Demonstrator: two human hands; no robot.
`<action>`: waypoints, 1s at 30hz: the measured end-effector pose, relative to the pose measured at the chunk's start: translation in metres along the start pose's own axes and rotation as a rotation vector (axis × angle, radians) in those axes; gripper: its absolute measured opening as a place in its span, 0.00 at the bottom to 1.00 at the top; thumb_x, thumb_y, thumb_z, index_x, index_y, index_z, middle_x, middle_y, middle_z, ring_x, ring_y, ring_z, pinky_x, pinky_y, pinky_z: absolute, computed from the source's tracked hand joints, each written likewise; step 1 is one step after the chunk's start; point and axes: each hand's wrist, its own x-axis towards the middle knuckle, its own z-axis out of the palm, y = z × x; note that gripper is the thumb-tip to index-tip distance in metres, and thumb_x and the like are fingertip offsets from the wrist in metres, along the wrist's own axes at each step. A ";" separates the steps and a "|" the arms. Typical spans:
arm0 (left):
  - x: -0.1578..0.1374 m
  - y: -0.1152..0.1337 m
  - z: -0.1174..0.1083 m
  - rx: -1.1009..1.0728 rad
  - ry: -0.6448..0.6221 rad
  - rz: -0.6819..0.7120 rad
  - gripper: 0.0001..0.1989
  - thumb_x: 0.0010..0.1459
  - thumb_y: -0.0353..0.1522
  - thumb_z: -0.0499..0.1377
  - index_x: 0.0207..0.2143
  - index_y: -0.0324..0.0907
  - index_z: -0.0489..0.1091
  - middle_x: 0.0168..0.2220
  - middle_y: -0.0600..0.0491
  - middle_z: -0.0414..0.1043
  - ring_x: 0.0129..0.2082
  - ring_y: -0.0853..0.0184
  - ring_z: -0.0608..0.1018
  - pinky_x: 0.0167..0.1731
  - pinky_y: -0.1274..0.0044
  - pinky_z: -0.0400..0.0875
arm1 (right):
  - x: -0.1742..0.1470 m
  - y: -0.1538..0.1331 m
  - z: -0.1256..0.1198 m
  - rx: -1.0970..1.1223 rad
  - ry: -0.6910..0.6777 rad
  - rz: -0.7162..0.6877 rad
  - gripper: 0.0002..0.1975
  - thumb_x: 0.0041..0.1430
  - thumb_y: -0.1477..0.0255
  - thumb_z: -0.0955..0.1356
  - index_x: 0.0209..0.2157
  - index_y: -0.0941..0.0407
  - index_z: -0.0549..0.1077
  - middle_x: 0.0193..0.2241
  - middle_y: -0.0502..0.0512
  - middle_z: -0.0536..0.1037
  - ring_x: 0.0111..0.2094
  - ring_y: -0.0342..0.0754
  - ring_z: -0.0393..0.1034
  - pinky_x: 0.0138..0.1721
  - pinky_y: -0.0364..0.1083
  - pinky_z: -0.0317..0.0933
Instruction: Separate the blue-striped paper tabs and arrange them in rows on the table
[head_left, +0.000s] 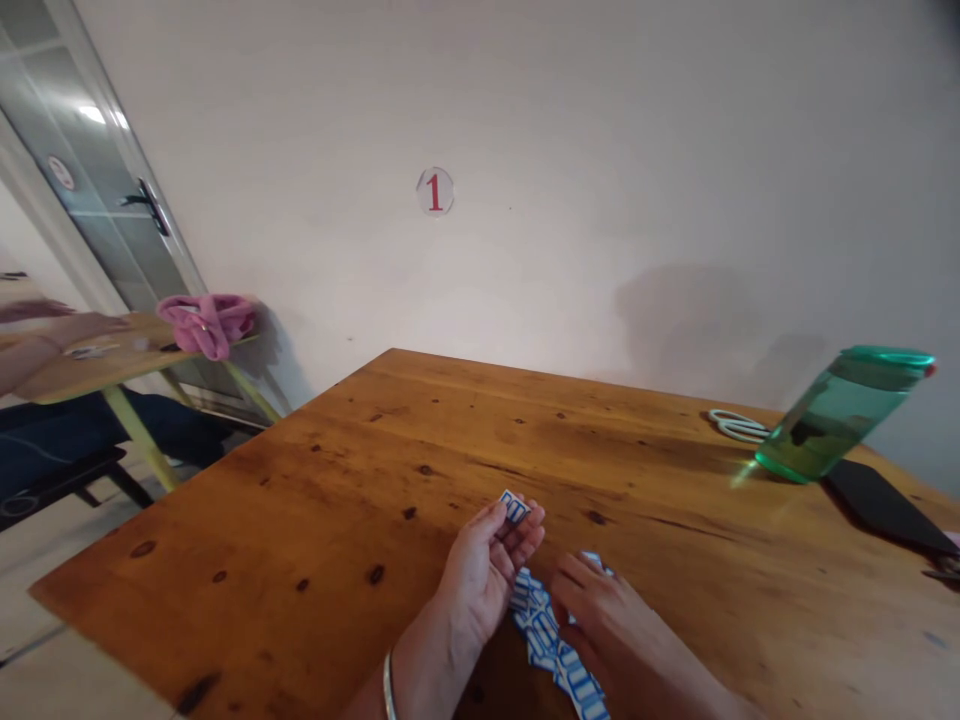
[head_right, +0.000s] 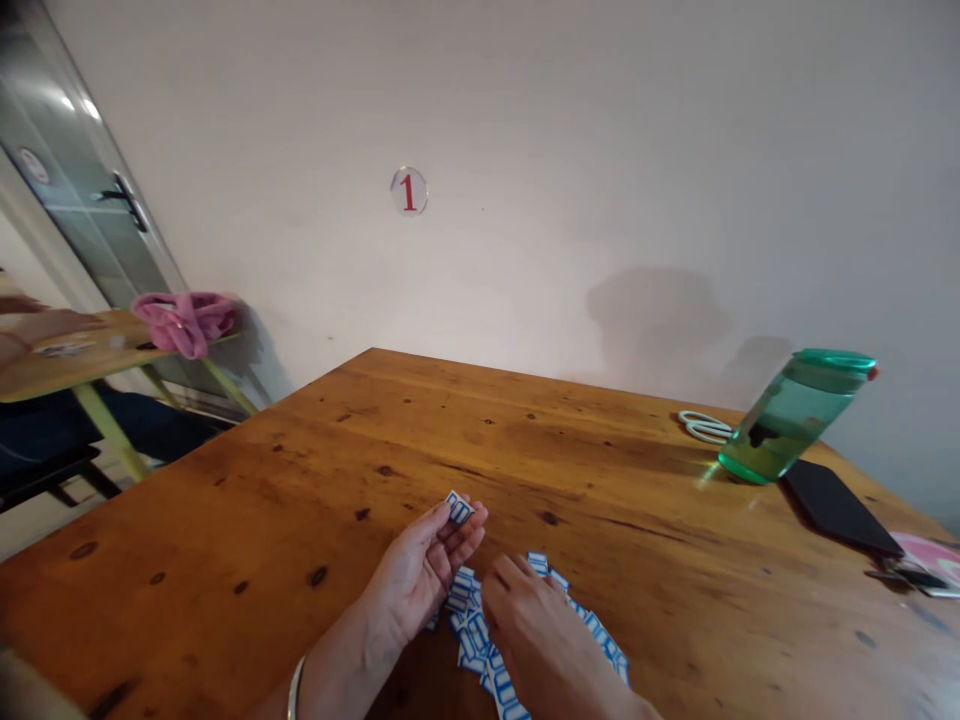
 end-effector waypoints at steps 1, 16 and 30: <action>0.000 0.000 0.000 0.001 -0.005 0.002 0.06 0.55 0.24 0.53 0.28 0.33 0.69 0.30 0.43 0.76 0.32 0.63 0.78 0.35 0.75 0.72 | -0.003 0.001 -0.005 0.116 0.022 0.023 0.09 0.48 0.83 0.61 0.27 0.56 0.69 0.30 0.53 0.73 0.32 0.47 0.67 0.31 0.44 0.60; -0.012 -0.017 0.009 0.200 -0.074 -0.073 0.04 0.51 0.22 0.56 0.28 0.33 0.71 0.31 0.43 0.76 0.31 0.63 0.78 0.33 0.76 0.71 | -0.007 0.021 0.004 1.356 0.334 0.510 0.17 0.43 0.57 0.69 0.20 0.58 0.68 0.16 0.46 0.64 0.17 0.38 0.54 0.18 0.39 0.49; -0.018 -0.026 0.009 0.320 -0.129 -0.065 0.07 0.46 0.28 0.62 0.30 0.35 0.73 0.31 0.46 0.76 0.28 0.67 0.76 0.33 0.76 0.68 | -0.013 0.018 0.008 1.334 0.540 0.509 0.15 0.46 0.59 0.69 0.22 0.57 0.69 0.16 0.45 0.64 0.18 0.39 0.54 0.18 0.38 0.50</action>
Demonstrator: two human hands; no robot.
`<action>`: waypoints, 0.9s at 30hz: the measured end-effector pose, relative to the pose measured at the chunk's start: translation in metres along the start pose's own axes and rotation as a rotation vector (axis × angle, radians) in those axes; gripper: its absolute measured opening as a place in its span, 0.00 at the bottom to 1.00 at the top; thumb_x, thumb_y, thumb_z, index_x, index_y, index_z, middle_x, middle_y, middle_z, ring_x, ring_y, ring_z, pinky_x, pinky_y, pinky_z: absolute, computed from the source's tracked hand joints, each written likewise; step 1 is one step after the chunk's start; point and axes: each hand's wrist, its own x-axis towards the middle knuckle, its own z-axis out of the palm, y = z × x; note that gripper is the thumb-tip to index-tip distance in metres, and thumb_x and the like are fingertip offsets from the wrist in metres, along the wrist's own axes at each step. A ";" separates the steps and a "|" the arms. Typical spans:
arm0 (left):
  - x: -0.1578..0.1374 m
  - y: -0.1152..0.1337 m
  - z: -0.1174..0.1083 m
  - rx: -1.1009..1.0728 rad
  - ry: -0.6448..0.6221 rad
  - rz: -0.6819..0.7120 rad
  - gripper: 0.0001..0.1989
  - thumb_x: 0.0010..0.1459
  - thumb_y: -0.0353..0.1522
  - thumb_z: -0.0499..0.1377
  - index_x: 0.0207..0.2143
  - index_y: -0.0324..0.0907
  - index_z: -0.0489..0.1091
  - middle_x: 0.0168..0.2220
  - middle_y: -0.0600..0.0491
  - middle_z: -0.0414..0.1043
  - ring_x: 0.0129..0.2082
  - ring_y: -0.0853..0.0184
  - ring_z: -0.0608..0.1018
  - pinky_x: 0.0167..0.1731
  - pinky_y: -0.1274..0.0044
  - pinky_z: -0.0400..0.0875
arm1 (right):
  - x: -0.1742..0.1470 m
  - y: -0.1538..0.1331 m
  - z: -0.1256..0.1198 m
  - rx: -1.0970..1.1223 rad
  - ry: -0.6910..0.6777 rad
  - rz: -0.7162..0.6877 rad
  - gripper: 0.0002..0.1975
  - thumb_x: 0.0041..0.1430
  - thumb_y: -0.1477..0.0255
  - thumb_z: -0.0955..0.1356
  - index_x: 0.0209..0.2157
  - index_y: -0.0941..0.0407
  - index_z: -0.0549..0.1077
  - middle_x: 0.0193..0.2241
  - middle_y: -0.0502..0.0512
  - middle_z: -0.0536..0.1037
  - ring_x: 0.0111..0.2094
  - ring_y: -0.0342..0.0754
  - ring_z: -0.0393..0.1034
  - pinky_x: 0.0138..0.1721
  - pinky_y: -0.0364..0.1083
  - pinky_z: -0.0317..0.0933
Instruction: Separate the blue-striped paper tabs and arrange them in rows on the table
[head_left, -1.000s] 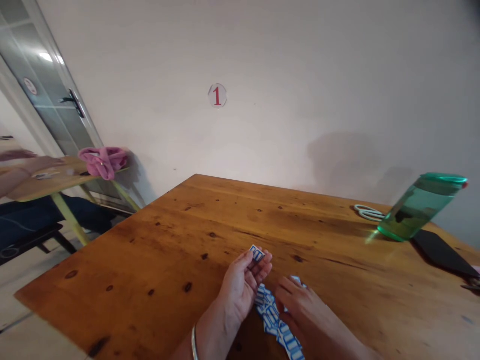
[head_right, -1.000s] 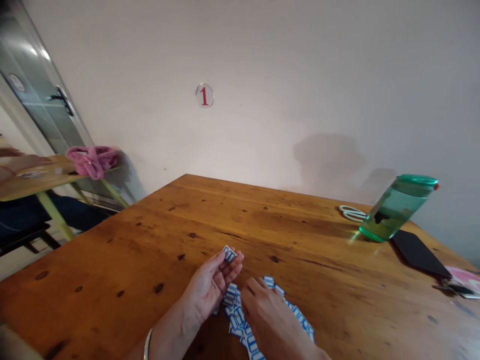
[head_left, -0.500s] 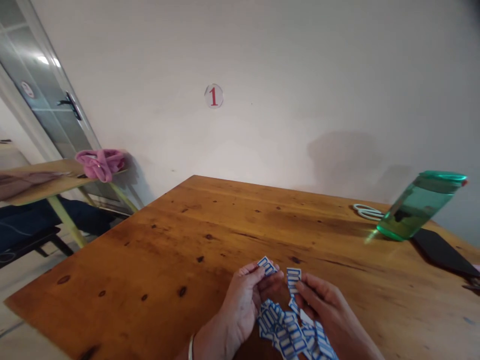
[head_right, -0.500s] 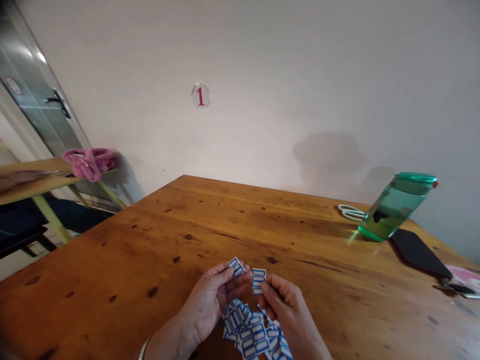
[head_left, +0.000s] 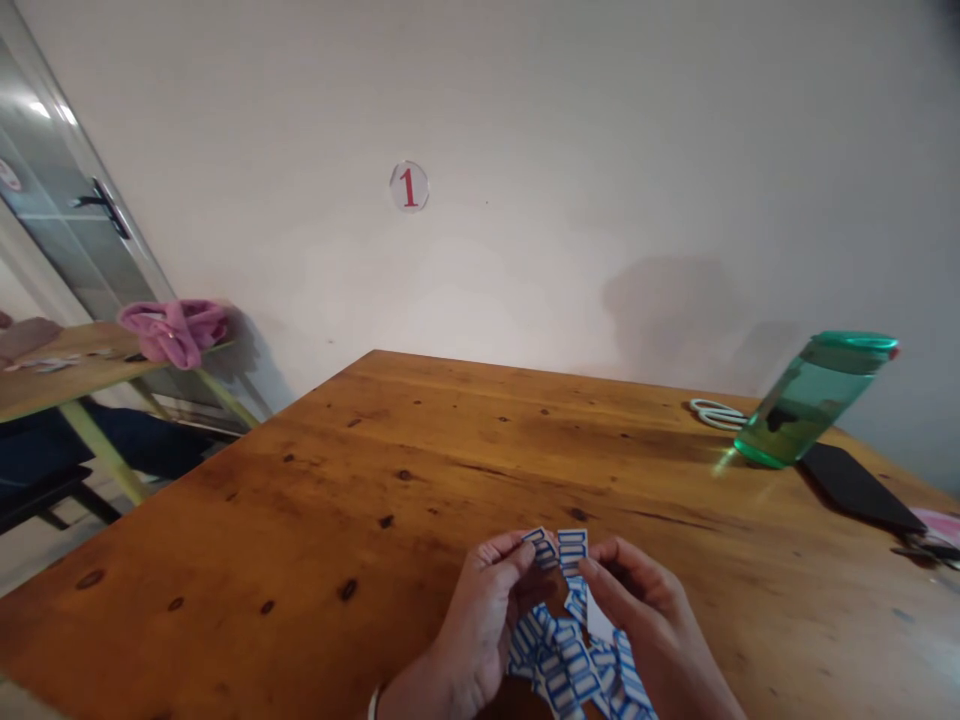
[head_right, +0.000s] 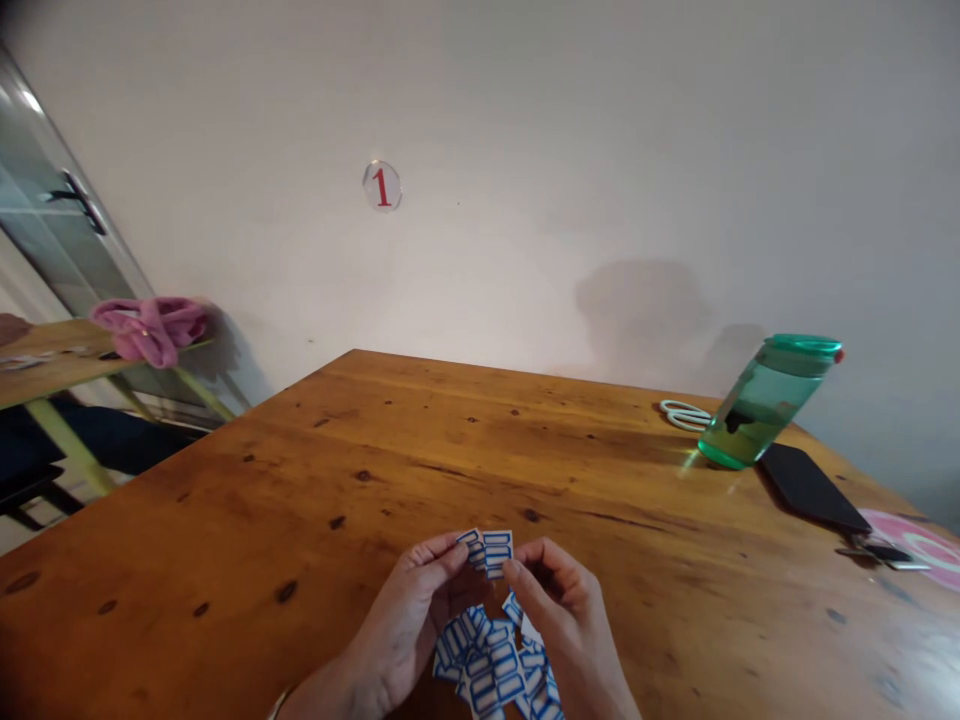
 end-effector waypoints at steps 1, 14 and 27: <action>0.000 -0.001 0.000 0.017 -0.001 0.001 0.07 0.46 0.29 0.62 0.29 0.35 0.73 0.29 0.46 0.75 0.27 0.67 0.75 0.33 0.76 0.68 | -0.001 -0.002 0.001 -0.023 -0.030 -0.003 0.15 0.46 0.59 0.69 0.22 0.57 0.69 0.16 0.46 0.64 0.18 0.39 0.54 0.18 0.38 0.50; -0.001 0.000 0.006 0.151 -0.039 0.020 0.06 0.42 0.29 0.62 0.25 0.36 0.71 0.24 0.50 0.74 0.23 0.67 0.74 0.29 0.76 0.68 | 0.007 -0.006 0.005 -0.279 0.061 0.006 0.13 0.40 0.63 0.68 0.16 0.58 0.67 0.14 0.46 0.65 0.18 0.41 0.57 0.19 0.40 0.51; -0.001 -0.004 0.005 0.197 -0.091 0.037 0.08 0.45 0.32 0.61 0.27 0.35 0.74 0.26 0.47 0.75 0.25 0.66 0.75 0.31 0.76 0.68 | 0.004 -0.005 0.004 -0.403 0.051 -0.044 0.12 0.43 0.65 0.66 0.16 0.57 0.65 0.14 0.45 0.62 0.18 0.41 0.55 0.19 0.40 0.50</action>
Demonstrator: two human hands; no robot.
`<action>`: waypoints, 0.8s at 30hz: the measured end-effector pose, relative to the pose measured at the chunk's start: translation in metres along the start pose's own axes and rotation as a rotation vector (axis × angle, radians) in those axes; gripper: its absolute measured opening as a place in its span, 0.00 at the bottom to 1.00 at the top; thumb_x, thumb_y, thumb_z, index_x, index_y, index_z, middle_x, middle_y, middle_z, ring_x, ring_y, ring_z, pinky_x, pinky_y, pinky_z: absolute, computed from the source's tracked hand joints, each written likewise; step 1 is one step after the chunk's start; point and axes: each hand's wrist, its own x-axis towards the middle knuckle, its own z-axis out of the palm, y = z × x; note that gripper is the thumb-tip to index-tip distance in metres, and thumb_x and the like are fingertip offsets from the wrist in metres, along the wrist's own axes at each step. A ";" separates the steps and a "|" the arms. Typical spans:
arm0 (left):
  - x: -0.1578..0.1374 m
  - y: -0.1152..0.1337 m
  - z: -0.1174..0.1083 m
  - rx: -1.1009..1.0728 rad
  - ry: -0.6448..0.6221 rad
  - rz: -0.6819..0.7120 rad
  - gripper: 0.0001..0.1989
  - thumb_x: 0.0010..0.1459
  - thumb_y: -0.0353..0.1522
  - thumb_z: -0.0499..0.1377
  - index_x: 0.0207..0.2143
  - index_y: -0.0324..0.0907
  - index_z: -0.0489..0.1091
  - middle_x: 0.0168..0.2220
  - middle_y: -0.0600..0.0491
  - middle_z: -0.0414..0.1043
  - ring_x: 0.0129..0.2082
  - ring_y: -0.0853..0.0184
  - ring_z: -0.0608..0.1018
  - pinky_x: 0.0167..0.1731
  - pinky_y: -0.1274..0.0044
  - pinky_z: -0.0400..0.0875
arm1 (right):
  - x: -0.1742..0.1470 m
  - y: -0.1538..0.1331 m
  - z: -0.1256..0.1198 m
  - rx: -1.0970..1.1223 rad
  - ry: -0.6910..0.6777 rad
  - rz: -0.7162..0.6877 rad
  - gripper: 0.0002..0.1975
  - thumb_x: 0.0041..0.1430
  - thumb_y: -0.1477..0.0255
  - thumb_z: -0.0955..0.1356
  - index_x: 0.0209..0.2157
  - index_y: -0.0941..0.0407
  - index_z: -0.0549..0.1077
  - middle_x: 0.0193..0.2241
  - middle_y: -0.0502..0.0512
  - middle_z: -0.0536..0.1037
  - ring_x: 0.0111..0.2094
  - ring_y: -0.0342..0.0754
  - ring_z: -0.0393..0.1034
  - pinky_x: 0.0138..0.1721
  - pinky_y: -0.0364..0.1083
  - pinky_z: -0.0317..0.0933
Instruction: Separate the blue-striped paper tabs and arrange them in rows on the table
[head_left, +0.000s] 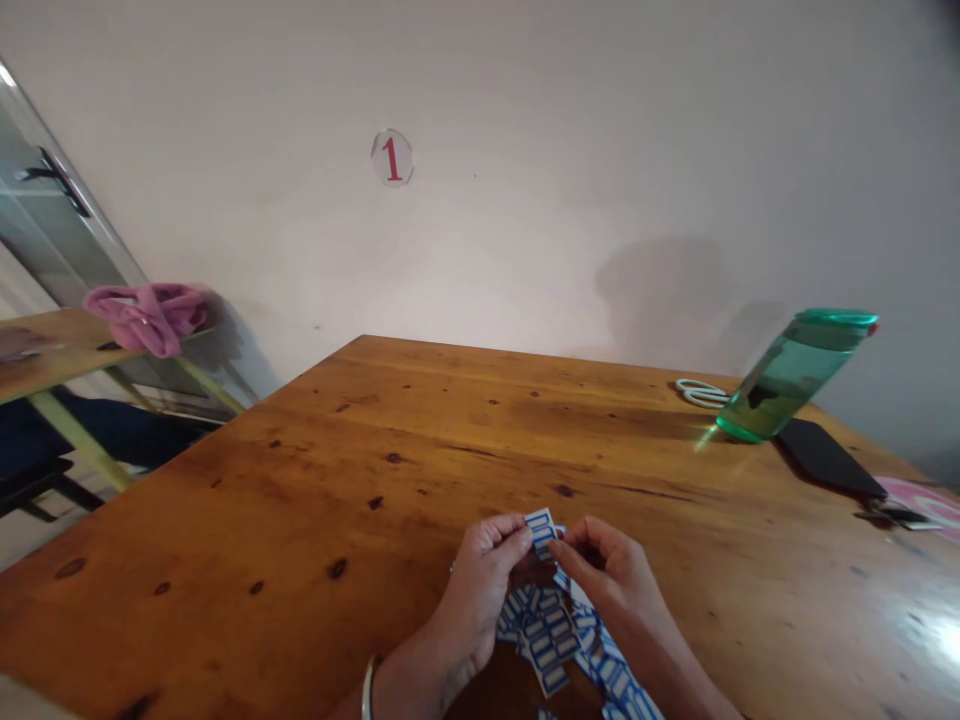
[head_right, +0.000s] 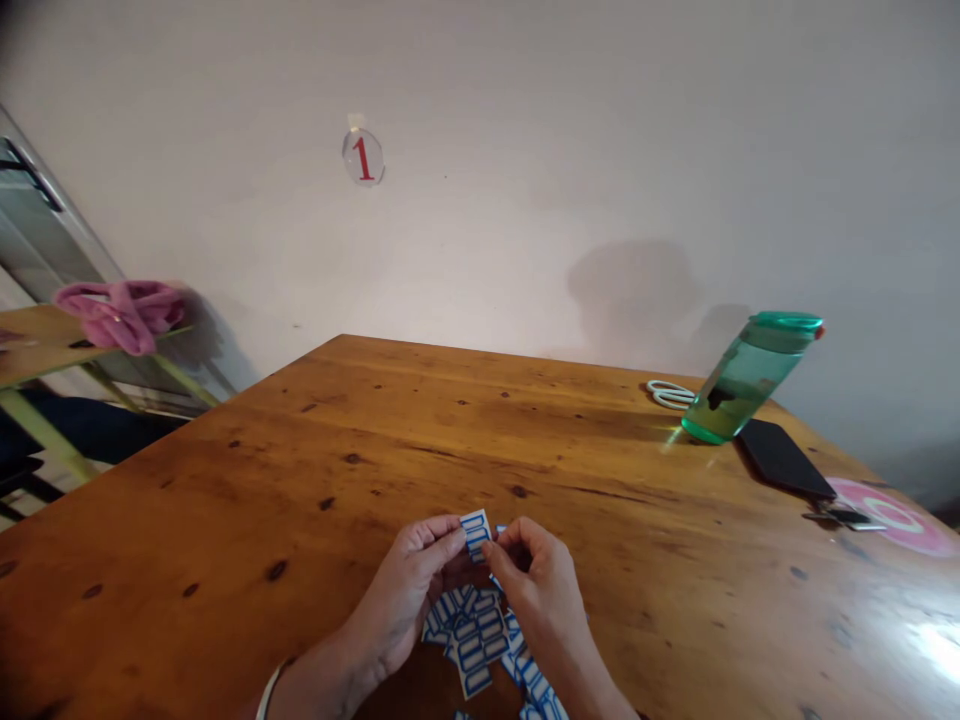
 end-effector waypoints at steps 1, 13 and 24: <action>0.000 0.000 0.000 0.002 0.000 -0.003 0.08 0.45 0.32 0.61 0.28 0.35 0.74 0.26 0.47 0.75 0.25 0.66 0.75 0.31 0.76 0.68 | 0.000 -0.001 0.000 0.004 0.002 0.003 0.11 0.43 0.65 0.66 0.16 0.57 0.65 0.14 0.45 0.63 0.18 0.41 0.55 0.19 0.40 0.50; 0.002 0.000 -0.002 0.003 -0.052 -0.002 0.09 0.48 0.32 0.60 0.30 0.35 0.74 0.26 0.49 0.74 0.23 0.70 0.73 0.30 0.77 0.67 | 0.000 -0.002 0.000 0.043 0.024 0.004 0.12 0.42 0.64 0.66 0.15 0.57 0.65 0.14 0.46 0.63 0.18 0.41 0.56 0.20 0.40 0.51; 0.004 -0.007 -0.001 0.104 0.022 0.072 0.08 0.42 0.31 0.64 0.27 0.35 0.72 0.23 0.51 0.73 0.23 0.70 0.73 0.31 0.78 0.67 | 0.001 0.007 0.003 0.046 0.007 -0.010 0.12 0.44 0.64 0.66 0.16 0.57 0.64 0.14 0.47 0.64 0.19 0.42 0.57 0.20 0.41 0.52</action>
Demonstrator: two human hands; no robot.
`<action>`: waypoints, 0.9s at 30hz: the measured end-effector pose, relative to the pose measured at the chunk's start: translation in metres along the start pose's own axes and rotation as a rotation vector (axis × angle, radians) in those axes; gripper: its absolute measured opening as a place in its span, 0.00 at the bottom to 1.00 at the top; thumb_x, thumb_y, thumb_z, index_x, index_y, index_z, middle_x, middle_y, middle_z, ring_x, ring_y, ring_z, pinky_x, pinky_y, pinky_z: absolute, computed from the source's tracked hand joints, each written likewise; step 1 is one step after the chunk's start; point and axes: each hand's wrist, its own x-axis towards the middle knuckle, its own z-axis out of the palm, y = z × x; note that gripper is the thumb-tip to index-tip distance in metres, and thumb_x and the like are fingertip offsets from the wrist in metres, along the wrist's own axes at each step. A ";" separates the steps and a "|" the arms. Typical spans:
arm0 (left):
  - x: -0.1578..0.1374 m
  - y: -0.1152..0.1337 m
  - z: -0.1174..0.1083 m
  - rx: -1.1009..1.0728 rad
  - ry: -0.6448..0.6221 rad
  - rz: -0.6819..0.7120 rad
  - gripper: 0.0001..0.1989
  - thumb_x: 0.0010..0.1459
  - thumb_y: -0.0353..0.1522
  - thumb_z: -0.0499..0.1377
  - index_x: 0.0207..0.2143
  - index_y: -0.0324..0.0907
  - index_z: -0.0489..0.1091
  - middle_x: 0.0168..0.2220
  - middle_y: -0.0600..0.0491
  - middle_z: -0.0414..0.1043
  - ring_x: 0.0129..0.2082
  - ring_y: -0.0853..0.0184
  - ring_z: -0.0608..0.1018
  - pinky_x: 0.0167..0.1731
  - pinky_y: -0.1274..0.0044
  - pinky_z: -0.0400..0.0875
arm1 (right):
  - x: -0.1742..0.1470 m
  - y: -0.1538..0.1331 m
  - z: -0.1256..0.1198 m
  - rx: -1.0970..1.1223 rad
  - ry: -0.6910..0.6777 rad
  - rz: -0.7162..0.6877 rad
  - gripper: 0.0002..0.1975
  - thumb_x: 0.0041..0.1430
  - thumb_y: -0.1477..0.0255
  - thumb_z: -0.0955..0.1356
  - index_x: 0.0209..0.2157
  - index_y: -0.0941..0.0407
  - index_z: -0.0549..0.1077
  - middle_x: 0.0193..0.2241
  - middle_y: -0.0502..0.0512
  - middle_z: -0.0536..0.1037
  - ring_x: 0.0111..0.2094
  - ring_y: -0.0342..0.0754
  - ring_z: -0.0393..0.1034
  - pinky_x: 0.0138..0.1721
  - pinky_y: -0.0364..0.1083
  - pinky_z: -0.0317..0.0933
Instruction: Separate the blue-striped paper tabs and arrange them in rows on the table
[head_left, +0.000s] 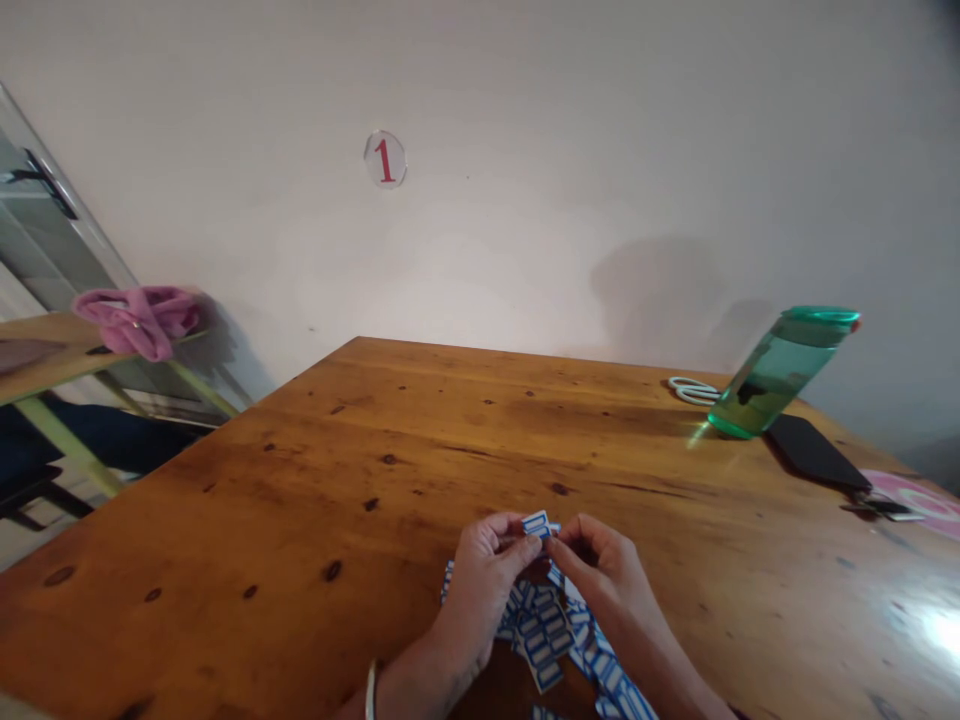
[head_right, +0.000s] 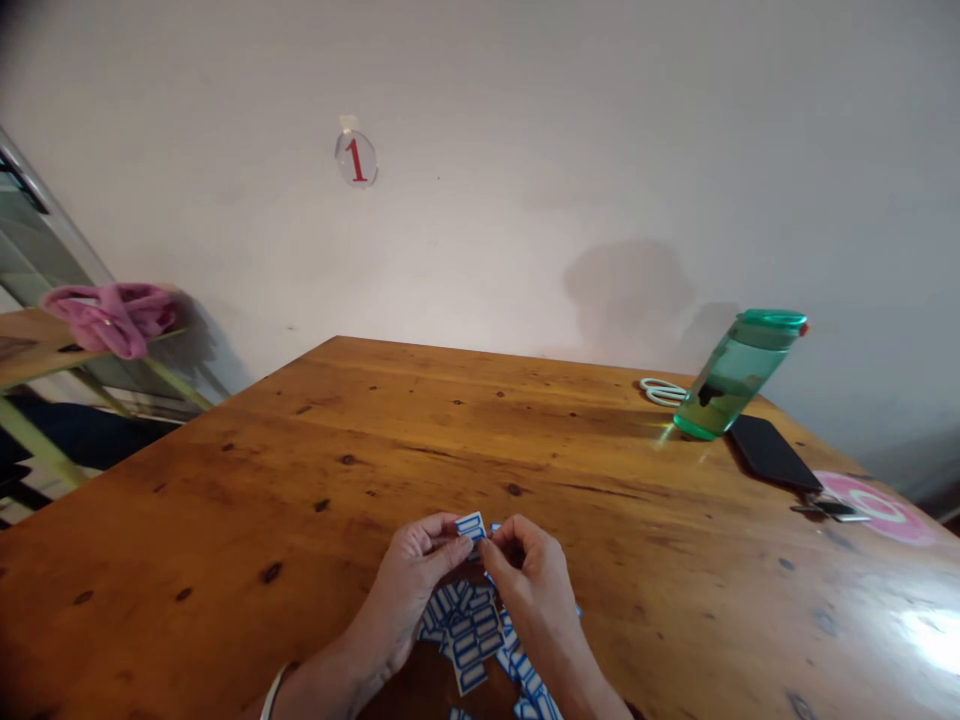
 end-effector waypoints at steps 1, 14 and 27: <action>0.001 -0.001 0.000 0.016 0.009 0.011 0.08 0.42 0.31 0.63 0.27 0.35 0.72 0.23 0.51 0.74 0.24 0.70 0.73 0.30 0.77 0.67 | 0.000 0.000 0.001 -0.005 0.000 -0.006 0.12 0.45 0.64 0.66 0.16 0.57 0.64 0.14 0.47 0.64 0.19 0.42 0.57 0.20 0.41 0.52; 0.001 0.000 -0.001 0.128 0.011 0.025 0.12 0.45 0.33 0.62 0.32 0.37 0.67 0.22 0.52 0.74 0.23 0.67 0.75 0.30 0.74 0.70 | -0.003 -0.007 -0.002 0.140 -0.070 -0.012 0.13 0.47 0.63 0.66 0.25 0.59 0.70 0.20 0.51 0.70 0.22 0.45 0.62 0.24 0.43 0.57; 0.002 0.001 0.000 0.088 -0.005 0.016 0.12 0.42 0.35 0.64 0.28 0.35 0.73 0.25 0.50 0.75 0.23 0.68 0.75 0.29 0.76 0.70 | -0.005 -0.014 0.005 0.200 0.059 -0.039 0.12 0.44 0.63 0.68 0.18 0.58 0.67 0.15 0.46 0.65 0.18 0.41 0.57 0.19 0.40 0.53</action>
